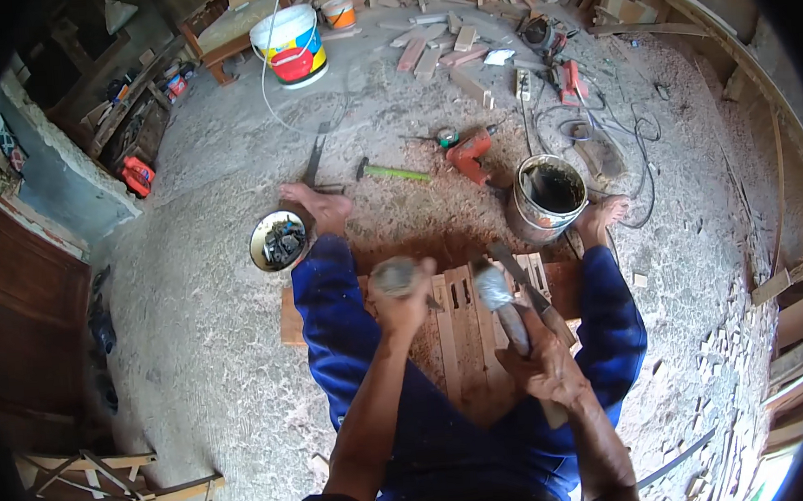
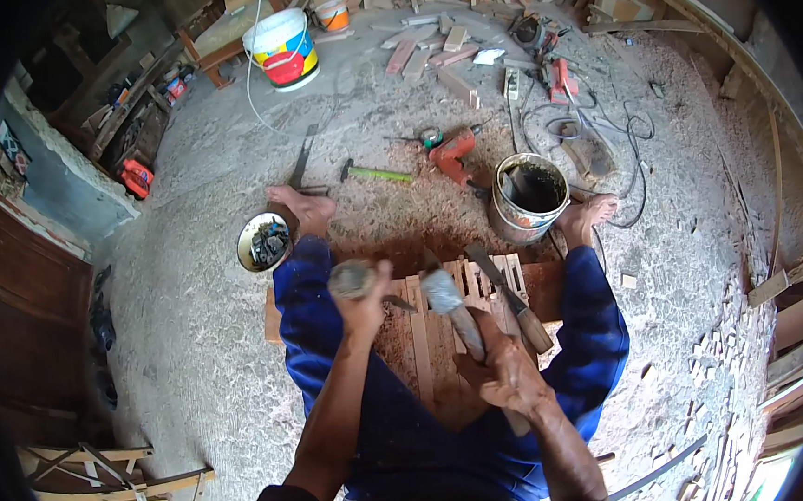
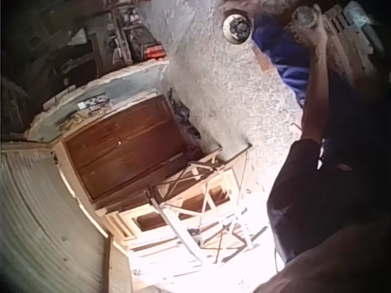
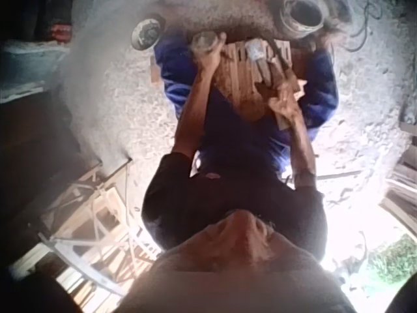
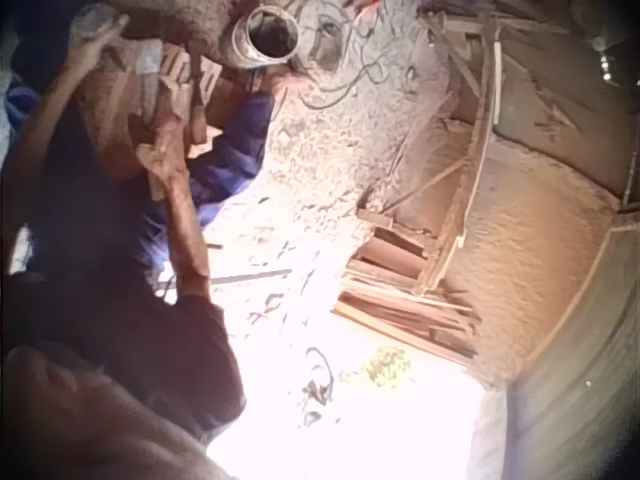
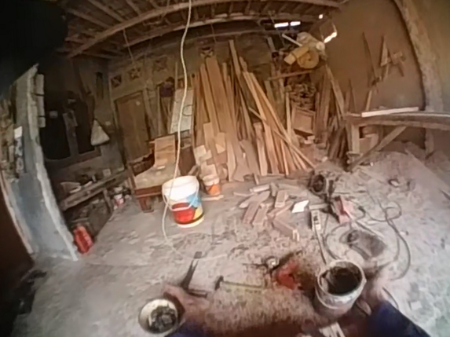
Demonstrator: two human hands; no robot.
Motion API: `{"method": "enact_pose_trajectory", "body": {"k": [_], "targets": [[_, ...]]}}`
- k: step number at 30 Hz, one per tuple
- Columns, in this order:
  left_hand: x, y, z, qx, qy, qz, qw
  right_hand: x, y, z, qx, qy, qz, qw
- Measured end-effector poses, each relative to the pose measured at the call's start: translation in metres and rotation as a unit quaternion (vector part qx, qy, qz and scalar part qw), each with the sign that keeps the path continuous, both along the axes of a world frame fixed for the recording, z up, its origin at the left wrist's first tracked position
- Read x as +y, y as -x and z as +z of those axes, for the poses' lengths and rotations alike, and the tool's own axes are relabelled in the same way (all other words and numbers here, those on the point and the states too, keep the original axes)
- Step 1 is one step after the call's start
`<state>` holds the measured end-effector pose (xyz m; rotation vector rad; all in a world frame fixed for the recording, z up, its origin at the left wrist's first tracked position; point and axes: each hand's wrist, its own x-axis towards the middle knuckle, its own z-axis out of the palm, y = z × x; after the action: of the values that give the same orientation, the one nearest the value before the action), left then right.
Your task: The person carves a piece of wood using an axe and a mallet while sitting on the floor.
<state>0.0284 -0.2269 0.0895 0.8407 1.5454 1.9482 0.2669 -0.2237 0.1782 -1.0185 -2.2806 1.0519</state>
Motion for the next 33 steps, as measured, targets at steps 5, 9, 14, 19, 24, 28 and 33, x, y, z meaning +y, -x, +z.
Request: {"method": "enact_pose_trajectory", "body": {"k": [5, 9, 14, 19, 24, 28, 33], "targets": [[0.026, -0.03, 0.048, 0.21, -0.049, -0.07, 0.974, -0.025, -0.019, -0.073, 0.105, 0.421, -0.126, 0.892], [0.053, -0.016, 0.037, 0.15, -0.069, -0.04, 0.985, -0.029, -0.022, -0.108, 0.138, 0.464, -0.154, 0.861], [0.056, -0.018, 0.022, 0.117, -0.079, -0.038, 0.989, -0.027, -0.028, -0.115, 0.16, 0.5, -0.166, 0.835], [0.057, -0.011, 0.008, 0.046, -0.03, -0.061, 0.997, -0.026, -0.03, -0.12, 0.171, 0.51, -0.163, 0.827], [0.055, -0.01, 0.007, 0.051, -0.011, -0.06, 0.997, -0.027, -0.031, -0.12, 0.181, 0.516, -0.172, 0.819], [0.056, -0.007, 0.002, 0.052, -0.02, -0.056, 0.997, -0.028, -0.028, -0.116, 0.18, 0.52, -0.176, 0.816], [0.058, -0.012, 0.011, 0.078, -0.031, -0.038, 0.996, -0.028, -0.03, -0.118, 0.182, 0.514, -0.178, 0.819]]}}
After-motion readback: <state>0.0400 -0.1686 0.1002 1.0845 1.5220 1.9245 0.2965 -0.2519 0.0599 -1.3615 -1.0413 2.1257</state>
